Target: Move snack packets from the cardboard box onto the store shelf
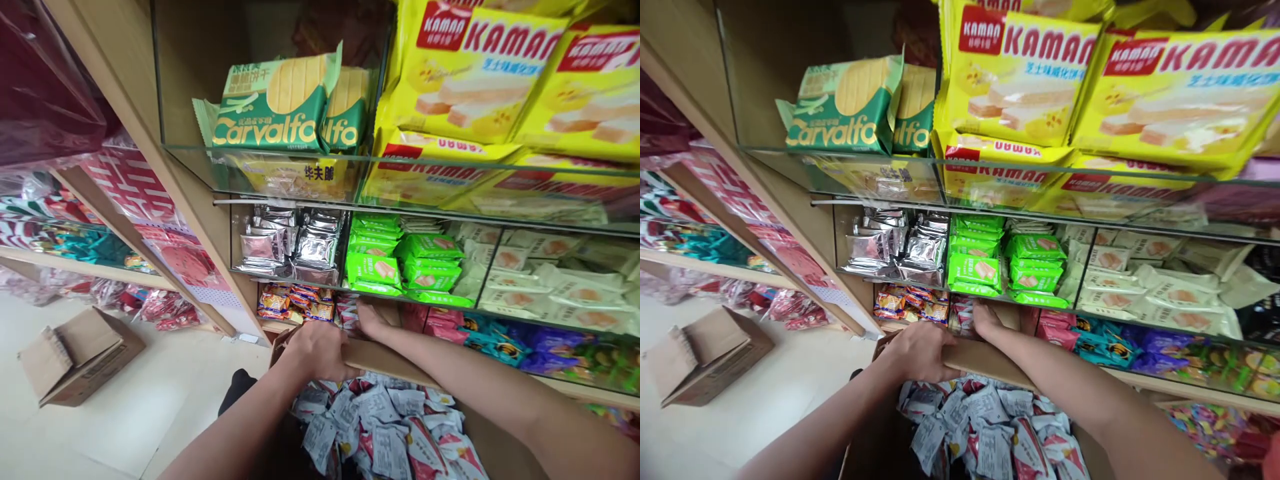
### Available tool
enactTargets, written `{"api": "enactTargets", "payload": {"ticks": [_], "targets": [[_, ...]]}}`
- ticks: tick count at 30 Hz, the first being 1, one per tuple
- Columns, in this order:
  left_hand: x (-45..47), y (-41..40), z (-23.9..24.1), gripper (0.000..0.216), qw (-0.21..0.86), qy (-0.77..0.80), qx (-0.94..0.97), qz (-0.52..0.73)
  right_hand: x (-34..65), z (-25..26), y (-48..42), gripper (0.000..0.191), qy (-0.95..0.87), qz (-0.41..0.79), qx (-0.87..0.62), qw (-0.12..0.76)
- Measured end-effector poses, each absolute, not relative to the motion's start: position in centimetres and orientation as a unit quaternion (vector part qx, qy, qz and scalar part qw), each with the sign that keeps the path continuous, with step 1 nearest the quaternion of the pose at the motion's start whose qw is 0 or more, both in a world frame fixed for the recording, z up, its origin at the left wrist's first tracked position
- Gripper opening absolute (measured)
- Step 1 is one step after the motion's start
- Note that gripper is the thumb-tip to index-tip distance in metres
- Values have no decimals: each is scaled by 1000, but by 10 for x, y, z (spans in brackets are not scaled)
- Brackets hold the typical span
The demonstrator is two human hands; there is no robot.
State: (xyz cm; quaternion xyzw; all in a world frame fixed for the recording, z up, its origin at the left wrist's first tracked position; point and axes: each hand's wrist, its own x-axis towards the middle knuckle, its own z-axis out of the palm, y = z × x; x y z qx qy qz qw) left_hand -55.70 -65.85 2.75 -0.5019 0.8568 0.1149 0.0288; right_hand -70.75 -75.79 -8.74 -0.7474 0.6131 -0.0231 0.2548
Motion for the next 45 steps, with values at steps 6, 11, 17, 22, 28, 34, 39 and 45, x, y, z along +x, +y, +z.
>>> {"api": "enactTargets", "payload": {"ticks": [6,11,17,22,28,34,39,45], "targets": [[-560,-660,30,49,28,852,-507,128,-704,-97,-768,34,613,-10,-749,252],[-559,-659,27,46,23,853,-506,125,-704,-95,-767,33,603,6,-762,238],[-559,-661,28,49,26,840,-525,136,-718,-65,-768,34,585,17,-781,218],[-559,-662,30,50,45,838,-525,143,-746,-4,-718,25,564,0,-800,202],[-557,-661,24,52,42,856,-502,115,-774,-5,-561,17,464,-149,-865,118],[-561,-653,23,54,52,854,-509,95,-781,-115,-497,52,689,-87,-714,86],[-564,-640,30,55,-10,883,-463,78,-789,-128,-490,56,706,-145,-680,137],[-574,-569,10,35,-245,911,-307,126,-807,-119,-483,40,716,-294,-569,278]]}}
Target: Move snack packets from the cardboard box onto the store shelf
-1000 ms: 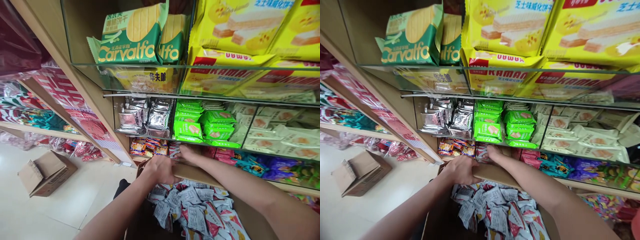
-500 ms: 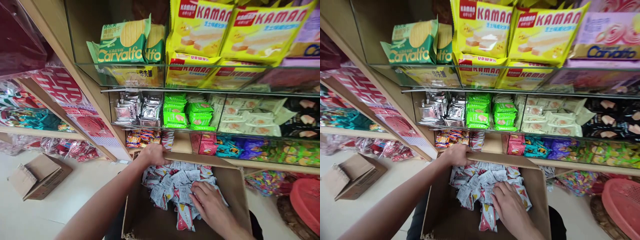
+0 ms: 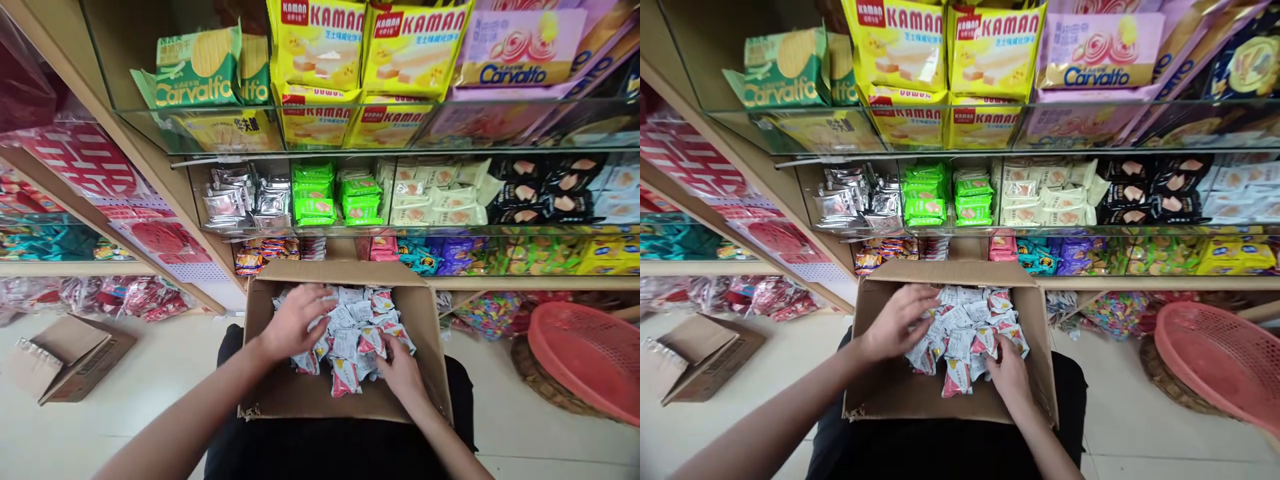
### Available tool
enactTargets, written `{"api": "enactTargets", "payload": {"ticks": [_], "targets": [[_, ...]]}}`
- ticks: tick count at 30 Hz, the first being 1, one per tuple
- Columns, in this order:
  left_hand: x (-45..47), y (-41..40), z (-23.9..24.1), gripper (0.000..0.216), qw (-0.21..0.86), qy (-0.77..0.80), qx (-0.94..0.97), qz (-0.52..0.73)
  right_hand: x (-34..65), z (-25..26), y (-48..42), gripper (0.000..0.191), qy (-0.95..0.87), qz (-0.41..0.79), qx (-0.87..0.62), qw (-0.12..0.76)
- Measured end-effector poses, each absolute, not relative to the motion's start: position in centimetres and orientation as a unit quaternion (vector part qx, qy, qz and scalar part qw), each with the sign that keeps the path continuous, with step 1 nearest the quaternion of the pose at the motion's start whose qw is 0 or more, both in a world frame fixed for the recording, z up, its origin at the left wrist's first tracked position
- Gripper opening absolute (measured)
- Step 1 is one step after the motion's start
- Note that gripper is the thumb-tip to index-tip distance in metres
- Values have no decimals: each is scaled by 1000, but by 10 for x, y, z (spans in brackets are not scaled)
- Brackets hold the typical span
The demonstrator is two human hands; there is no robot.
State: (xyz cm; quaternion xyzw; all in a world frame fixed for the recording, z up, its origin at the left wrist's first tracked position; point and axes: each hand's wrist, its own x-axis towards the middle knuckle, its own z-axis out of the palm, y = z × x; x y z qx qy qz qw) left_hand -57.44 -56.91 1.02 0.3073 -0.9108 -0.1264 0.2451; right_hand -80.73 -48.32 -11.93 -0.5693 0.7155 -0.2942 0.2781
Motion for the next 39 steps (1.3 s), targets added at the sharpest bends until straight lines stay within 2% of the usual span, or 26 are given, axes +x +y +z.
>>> {"api": "enactTargets", "payload": {"ticks": [2,4,6,8,10,13,19,22,24,31,34,39], "targets": [[-583,-543,-7,36,262,-894,306,-195,-806,-112,-481,39,716,-355,-509,320],[-595,-526,-24,47,281,-851,350,-270,-800,-98,-478,35,692,-420,-441,389],[-608,-519,-34,64,299,-779,401,-378,-789,-80,-476,30,636,-472,-383,476],[-620,-519,-37,70,312,-677,420,-517,-777,-62,-474,30,578,-491,-359,544],[-627,-522,-34,56,331,-564,421,-628,-769,-48,-474,30,561,-493,-370,553],[-628,-525,-21,39,374,-463,421,-685,-765,-35,-478,30,579,-514,-403,488],[-625,-521,4,47,423,-447,407,-675,-761,-18,-490,28,572,-544,-423,446],[-630,-522,6,27,504,-400,424,-637,-753,-10,-491,26,571,-569,-408,428],[-634,-523,5,25,542,-399,449,-587,-749,-4,-492,27,566,-577,-405,427],[-633,-526,9,24,527,-556,491,-414,-754,10,-500,29,533,-588,-367,486],[-631,-529,13,22,506,-602,495,-369,-756,10,-501,31,589,-556,-407,421],[-626,-538,20,26,482,-620,510,-351,-750,9,-495,31,668,-516,-474,250]]}}
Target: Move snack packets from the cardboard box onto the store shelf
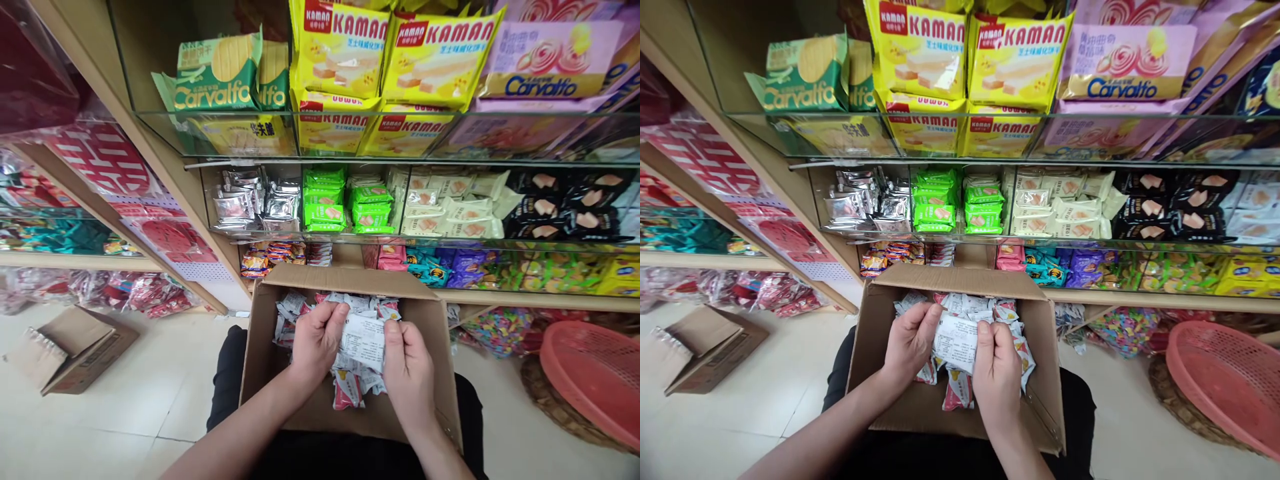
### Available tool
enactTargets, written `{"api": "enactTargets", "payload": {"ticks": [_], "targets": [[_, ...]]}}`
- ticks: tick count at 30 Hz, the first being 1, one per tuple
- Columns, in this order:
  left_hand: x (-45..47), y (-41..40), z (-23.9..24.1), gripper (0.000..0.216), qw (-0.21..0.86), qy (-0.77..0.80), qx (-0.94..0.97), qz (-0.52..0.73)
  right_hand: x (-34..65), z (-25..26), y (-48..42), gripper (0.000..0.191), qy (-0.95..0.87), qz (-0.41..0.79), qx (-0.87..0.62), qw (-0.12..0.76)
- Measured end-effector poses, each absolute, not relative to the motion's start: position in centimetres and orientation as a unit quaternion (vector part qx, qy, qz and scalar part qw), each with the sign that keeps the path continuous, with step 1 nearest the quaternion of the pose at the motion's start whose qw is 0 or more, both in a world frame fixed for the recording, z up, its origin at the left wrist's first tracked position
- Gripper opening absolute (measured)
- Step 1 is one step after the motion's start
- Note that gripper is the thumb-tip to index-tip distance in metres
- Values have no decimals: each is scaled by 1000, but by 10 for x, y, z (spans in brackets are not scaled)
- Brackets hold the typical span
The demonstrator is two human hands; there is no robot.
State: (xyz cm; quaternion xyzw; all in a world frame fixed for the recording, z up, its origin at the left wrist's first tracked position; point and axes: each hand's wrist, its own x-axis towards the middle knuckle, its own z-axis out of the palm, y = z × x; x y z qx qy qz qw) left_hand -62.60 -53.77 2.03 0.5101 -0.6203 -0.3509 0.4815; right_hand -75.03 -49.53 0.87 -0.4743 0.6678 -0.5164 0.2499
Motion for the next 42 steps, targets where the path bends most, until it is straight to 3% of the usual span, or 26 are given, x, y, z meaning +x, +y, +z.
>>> {"api": "enactTargets", "payload": {"ticks": [4,8,13,18,22,27,31,38,42], "targets": [[-624,-541,28,28,489,-596,503,-389,-745,9,-492,27,665,-536,-499,144],[-626,-542,36,32,499,-551,488,-457,-741,11,-493,25,647,-575,-482,135],[-626,-548,43,37,471,-526,451,-547,-742,7,-494,28,617,-620,-441,200],[-619,-562,53,35,373,-612,393,-577,-756,-2,-496,25,556,-618,-415,370],[-619,-568,57,28,333,-665,359,-564,-761,-3,-494,31,508,-525,-462,503],[-629,-550,44,29,485,-468,432,-600,-744,7,-490,27,527,-590,-345,505],[-628,-532,32,30,410,-457,407,-676,-740,13,-493,32,498,-606,-319,532],[-617,-539,40,21,305,-584,392,-642,-767,14,-511,27,517,-554,-341,557],[-626,-541,38,27,399,-502,421,-642,-768,15,-516,23,505,-585,-345,533]]}}
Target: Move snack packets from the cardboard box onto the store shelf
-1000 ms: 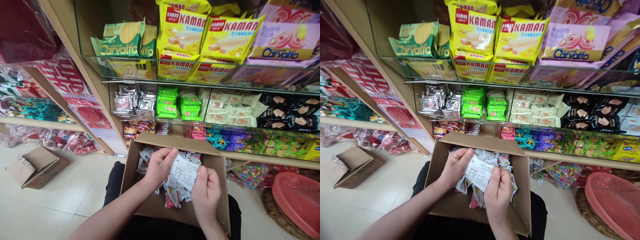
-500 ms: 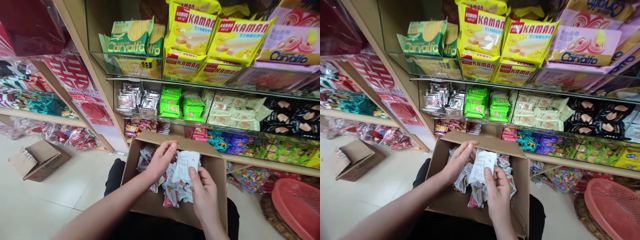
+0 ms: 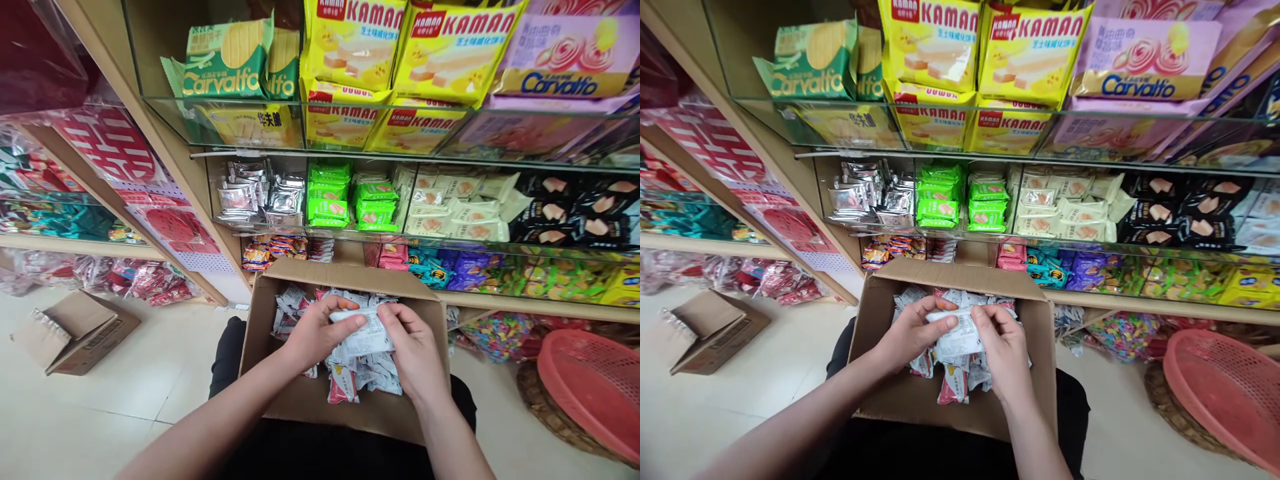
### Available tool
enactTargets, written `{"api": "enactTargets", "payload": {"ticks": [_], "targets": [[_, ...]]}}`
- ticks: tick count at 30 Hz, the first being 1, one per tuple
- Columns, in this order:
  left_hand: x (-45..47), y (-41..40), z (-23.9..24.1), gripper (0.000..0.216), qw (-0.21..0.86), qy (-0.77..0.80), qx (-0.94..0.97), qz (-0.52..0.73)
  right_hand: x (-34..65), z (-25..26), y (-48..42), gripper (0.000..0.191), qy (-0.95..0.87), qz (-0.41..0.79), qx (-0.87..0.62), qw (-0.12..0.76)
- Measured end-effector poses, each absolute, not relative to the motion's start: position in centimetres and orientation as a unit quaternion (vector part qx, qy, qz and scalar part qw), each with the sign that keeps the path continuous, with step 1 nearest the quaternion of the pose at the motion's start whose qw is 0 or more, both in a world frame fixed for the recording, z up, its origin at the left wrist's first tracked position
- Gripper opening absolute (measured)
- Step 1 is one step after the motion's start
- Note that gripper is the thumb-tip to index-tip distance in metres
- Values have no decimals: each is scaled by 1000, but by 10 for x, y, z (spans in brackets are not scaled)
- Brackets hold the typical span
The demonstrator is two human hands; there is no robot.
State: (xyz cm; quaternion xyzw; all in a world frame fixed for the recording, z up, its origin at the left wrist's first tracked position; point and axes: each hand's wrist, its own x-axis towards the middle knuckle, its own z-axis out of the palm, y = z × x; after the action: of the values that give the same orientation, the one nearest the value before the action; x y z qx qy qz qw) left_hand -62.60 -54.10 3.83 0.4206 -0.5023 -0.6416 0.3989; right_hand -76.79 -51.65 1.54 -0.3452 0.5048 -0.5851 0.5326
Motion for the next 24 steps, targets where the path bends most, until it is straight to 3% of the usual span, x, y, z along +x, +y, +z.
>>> {"api": "enactTargets", "payload": {"ticks": [2,5,11,19,24], "targets": [[-633,-541,34,28,487,-427,435,-626,-763,15,-517,21,501,-623,-323,506],[-641,-541,28,31,540,-387,451,-596,-755,11,-517,21,499,-648,-302,489],[-641,-544,21,29,536,-495,484,-483,-747,2,-513,23,532,-663,-314,422],[-643,-540,28,28,557,-505,445,-486,-745,-2,-509,22,555,-700,-316,318],[-642,-539,34,26,569,-506,430,-485,-745,0,-511,24,549,-690,-296,367]]}}
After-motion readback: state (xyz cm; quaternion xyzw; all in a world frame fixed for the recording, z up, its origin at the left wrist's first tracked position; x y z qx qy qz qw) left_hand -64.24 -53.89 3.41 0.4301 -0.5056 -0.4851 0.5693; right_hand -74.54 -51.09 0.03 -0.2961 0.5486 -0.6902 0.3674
